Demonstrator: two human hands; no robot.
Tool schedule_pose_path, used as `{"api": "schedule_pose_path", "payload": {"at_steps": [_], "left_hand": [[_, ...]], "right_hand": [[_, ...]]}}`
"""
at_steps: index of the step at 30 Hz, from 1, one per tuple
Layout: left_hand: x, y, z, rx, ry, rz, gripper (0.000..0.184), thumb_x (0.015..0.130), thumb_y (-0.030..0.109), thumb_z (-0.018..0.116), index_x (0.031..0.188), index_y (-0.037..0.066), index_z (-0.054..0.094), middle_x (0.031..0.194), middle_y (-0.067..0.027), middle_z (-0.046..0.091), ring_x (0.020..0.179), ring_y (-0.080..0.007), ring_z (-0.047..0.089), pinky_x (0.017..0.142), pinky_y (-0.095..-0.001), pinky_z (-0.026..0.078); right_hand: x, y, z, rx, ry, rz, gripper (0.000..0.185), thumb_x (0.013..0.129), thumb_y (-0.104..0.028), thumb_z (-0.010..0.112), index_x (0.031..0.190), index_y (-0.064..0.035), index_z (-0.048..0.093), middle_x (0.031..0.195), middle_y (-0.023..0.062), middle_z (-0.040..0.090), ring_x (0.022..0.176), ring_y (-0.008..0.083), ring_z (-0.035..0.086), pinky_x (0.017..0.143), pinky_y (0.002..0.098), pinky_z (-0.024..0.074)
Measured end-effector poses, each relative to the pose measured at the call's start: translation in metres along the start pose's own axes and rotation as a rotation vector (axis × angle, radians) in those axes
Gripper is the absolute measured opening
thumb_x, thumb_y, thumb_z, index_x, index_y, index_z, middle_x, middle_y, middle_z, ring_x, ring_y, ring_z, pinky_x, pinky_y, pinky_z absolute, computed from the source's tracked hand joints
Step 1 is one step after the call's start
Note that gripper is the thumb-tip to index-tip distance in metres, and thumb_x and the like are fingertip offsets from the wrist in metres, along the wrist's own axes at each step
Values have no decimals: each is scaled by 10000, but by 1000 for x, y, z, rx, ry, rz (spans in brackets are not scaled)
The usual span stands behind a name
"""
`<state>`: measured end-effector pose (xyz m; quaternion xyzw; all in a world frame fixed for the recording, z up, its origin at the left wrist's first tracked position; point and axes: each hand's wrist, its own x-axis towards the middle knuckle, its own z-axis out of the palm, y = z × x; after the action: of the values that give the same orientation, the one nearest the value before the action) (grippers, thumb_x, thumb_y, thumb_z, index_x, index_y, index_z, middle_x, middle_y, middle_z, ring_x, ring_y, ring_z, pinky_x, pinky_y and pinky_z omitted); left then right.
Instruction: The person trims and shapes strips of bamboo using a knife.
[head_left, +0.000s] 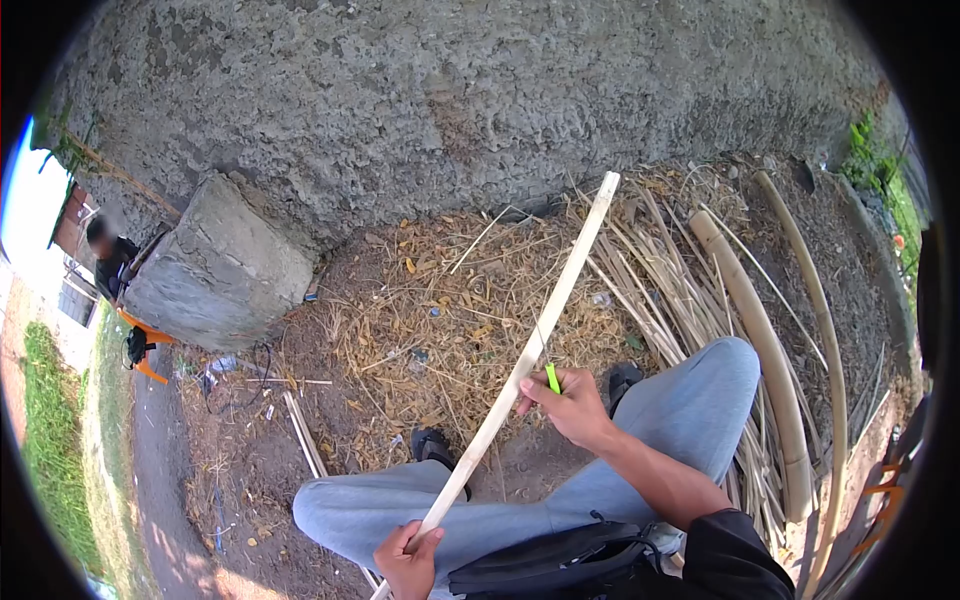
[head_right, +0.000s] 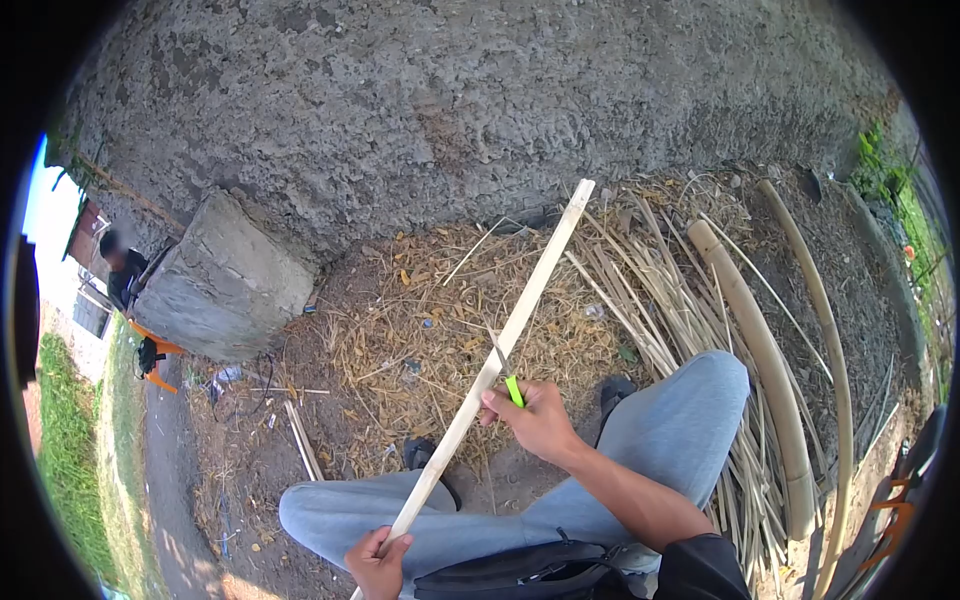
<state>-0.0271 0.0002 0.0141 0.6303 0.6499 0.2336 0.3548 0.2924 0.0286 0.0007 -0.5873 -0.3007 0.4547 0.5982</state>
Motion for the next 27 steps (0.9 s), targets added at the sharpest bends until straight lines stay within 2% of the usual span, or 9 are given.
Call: {"api": "schedule_pose_path", "payload": {"at_steps": [4, 10, 12, 15, 17, 18, 20, 25, 27], "left_hand": [[-4, 15, -3, 30, -17, -55, 302, 802, 159, 789, 1053, 4, 725, 733, -56, 693, 667, -79, 567, 607, -273, 476], [-5, 7, 0, 105, 8, 21, 292, 821, 196, 772, 1051, 22, 729, 679, -19, 643, 648, -66, 533, 587, -265, 454], [-5, 4, 1, -15, -9, -98, 285, 845, 223, 753, 1047, 24, 726, 647, -5, 580, 635, -60, 495, 568, -261, 433], [-7, 15, -3, 32, -46, -109, 283, 872, 238, 726, 1041, 11, 715, 637, 10, 527, 625, -57, 464, 553, -262, 415], [-4, 8, -2, 28, -56, -60, 280, 881, 236, 715, 1040, 6, 710, 632, 14, 515, 626, -57, 457, 549, -262, 411], [-3, 4, 0, 27, -67, -12, 277, 891, 234, 703, 1040, 1, 704, 626, 19, 504, 627, -56, 450, 545, -263, 407], [0, -4, 4, -1, -86, 10, 284, 899, 241, 693, 1043, -3, 699, 622, 13, 508, 627, -61, 453, 548, -271, 408], [-1, 2, 9, -55, -137, 52, 344, 934, 324, 639, 971, -13, 702, 623, -14, 539, 631, -83, 467, 565, -299, 413], [1, -1, 13, -209, -184, -55, 196, 890, 163, 718, 867, -28, 688, 635, 27, 524, 588, -48, 430, 513, -244, 336]], "right_hand": [[-4, 0, 1, -262, 73, -65, 237, 930, -209, 659, 844, 6, 713, 675, 41, 678, 611, 59, 548, 546, 270, 420], [8, 19, 1, -140, 161, -142, 231, 954, -185, 617, 839, 10, 662, 656, 32, 651, 572, 69, 541, 529, 274, 422], [10, 13, -5, -131, 154, -99, 232, 959, -184, 610, 832, 5, 648, 650, 23, 642, 567, 67, 538, 527, 274, 420], [8, 9, -8, -181, 111, -96, 263, 983, -216, 575, 846, -2, 641, 639, 18, 618, 541, 50, 475, 490, 270, 371], [-1, 6, -4, -529, 64, -208, 270, 980, -204, 561, 798, -11, 611, 587, 61, 570, 490, 133, 492, 472, 315, 383], [-4, 8, -1, -530, 60, -208, 270, 980, -204, 561, 798, -11, 611, 587, 61, 570, 490, 133, 492, 472, 315, 383], [-11, 14, 9, -639, -57, -342, 327, 997, -263, 510, 807, -10, 590, 590, 161, 574, 481, 347, 563, 491, 442, 445], [-30, 33, 30, -870, -206, -481, 321, 978, -330, 532, 905, -18, 559, 643, 173, 628, 513, 385, 608, 485, 497, 470], [-34, 39, 36, -950, -211, -576, 333, 966, -339, 550, 861, -24, 557, 644, 168, 630, 497, 360, 615, 456, 470, 477]]}}
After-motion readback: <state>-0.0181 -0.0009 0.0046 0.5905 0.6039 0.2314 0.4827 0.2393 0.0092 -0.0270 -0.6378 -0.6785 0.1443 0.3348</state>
